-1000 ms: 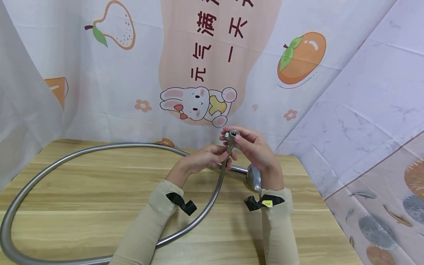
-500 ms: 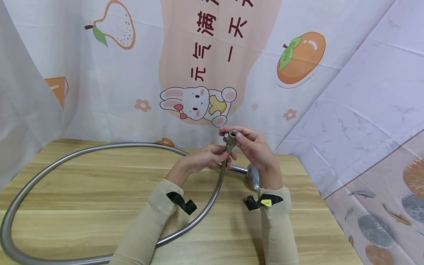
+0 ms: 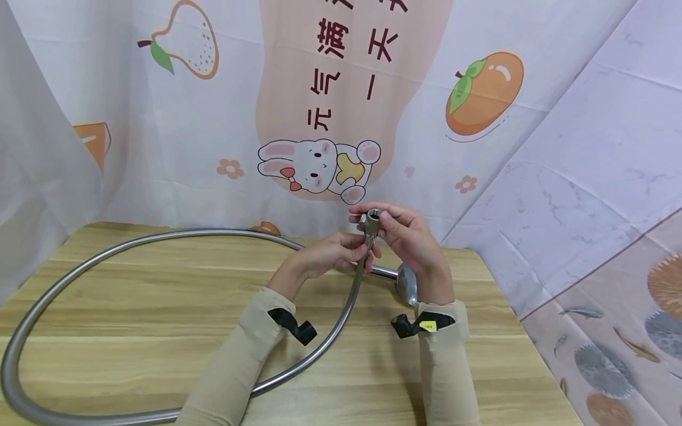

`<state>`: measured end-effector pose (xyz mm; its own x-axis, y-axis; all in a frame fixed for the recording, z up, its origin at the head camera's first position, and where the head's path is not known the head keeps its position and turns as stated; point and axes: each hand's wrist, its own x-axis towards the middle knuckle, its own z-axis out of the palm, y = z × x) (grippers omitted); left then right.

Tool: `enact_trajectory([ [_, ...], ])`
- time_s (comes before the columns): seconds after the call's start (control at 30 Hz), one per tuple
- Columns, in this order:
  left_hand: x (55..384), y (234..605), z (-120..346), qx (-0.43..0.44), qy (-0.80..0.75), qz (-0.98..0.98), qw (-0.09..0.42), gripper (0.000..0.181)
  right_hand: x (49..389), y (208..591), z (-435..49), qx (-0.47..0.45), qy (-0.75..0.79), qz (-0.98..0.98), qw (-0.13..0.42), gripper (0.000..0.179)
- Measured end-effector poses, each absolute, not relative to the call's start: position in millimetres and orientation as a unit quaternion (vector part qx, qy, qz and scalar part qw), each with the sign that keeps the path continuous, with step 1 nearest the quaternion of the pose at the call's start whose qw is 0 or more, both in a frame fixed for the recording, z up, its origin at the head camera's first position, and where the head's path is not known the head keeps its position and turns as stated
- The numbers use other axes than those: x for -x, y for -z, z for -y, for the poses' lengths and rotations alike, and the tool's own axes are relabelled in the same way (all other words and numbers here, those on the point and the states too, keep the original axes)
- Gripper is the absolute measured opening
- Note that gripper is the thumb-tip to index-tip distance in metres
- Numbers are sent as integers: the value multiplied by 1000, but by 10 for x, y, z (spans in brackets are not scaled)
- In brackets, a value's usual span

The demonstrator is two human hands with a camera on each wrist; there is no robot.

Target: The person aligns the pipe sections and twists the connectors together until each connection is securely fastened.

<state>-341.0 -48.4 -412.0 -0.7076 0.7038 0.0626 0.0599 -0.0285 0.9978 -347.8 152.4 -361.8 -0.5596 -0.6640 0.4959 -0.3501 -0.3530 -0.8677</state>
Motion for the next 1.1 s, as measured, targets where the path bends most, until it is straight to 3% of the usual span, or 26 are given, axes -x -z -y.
enact_trajectory([
  [0.13, 3411, 4126, 484, -295, -656, -650, 245, 31, 3487, 3631, -1527, 463, 688, -546, 121, 32],
  [0.47, 3414, 4128, 486, -303, -650, -657, 233, 31, 3487, 3634, -1561, 423, 687, -586, 72, 34],
  [0.83, 3409, 4125, 474, -306, -647, -655, 244, 28, 3477, 3643, -1484, 440, 712, -535, 116, 11],
  [1.1, 3411, 4128, 473, -304, -650, -653, 241, 30, 3463, 3641, -1488, 404, 717, -562, 79, 13],
])
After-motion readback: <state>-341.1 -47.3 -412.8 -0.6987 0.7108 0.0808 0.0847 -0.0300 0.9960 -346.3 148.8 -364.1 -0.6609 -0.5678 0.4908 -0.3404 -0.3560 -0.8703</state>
